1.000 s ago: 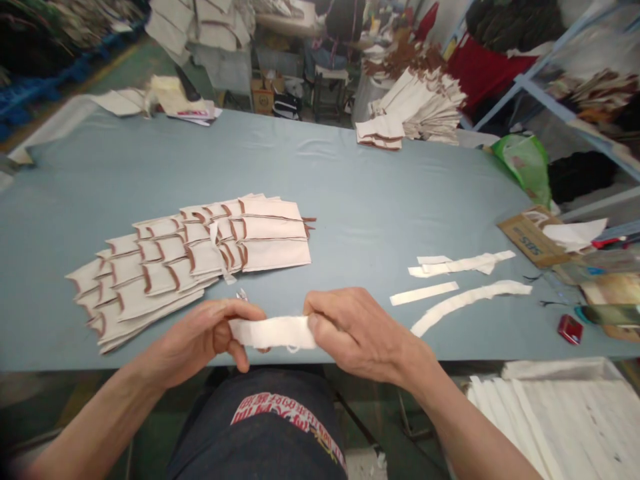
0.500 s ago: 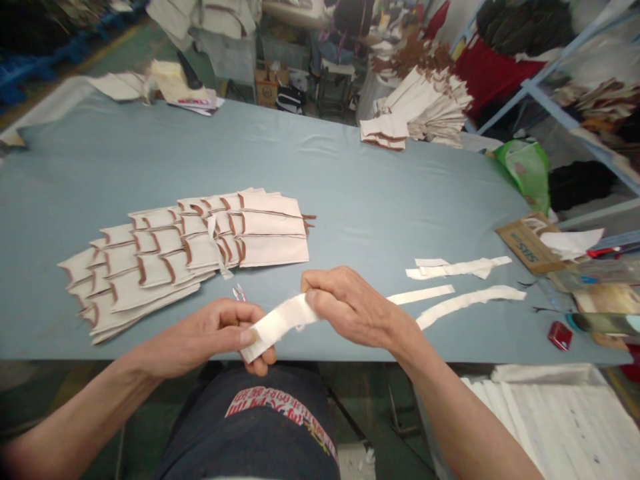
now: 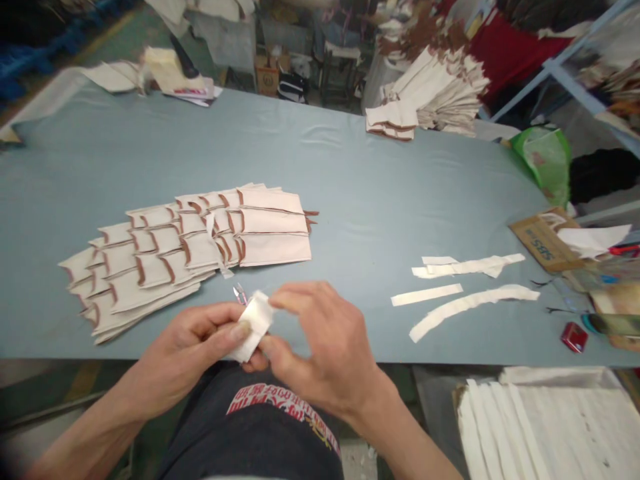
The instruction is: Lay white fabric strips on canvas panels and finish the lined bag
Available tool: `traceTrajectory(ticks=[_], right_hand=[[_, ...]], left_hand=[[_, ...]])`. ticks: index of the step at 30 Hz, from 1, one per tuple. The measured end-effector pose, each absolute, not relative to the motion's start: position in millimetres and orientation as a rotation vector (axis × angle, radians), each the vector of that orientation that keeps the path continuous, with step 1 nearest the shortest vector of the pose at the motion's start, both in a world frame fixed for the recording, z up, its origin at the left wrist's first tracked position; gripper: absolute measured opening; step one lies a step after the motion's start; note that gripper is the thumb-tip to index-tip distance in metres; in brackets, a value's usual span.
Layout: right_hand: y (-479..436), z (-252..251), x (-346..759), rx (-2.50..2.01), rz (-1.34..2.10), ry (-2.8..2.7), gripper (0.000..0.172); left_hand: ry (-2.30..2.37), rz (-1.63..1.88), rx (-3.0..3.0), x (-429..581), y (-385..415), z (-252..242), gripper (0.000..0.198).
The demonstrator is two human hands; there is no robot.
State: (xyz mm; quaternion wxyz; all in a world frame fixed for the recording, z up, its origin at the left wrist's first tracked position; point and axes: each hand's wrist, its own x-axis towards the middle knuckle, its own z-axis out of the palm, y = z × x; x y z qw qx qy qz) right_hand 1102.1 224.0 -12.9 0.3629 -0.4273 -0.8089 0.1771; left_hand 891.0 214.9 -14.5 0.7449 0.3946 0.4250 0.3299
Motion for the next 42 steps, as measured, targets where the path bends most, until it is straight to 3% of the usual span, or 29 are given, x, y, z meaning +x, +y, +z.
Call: traceTrajectory(ticks=[7,16,22,28,31,35,42], right_hand=[[212,-22,1086,-1.125,0.413,-2.032,0.019],[209,-36,1083,-1.335,0.731,-1.696,0.010],[209,-50,1079,-1.464,1.133,-1.339,0.022],[207,-50,1068,-1.460,0.984,-1.346,0.019],[208,-49,1069,-1.437,1.087,-1.266,0.022],[219,-58,1081,-1.401,1.281,-0.965,0.030],[256,-65,1103,-1.481,1.071,-0.936,0.029]], left_hand=[[0.945,0.710,0.984,893,215,-21,0.031],[1.169,0.731,1.429,908,216,-25,0.022],[1.165,0.740,1.305,918,212,-37,0.022],[1.174,0.791,1.161,923,212,-40,0.031],[1.195,0.853,1.182,923,210,-43,0.036],[1.245,0.897,1.555,922,199,-49,0.038],[1.248,0.997,2.013,926,177,-56,0.042]])
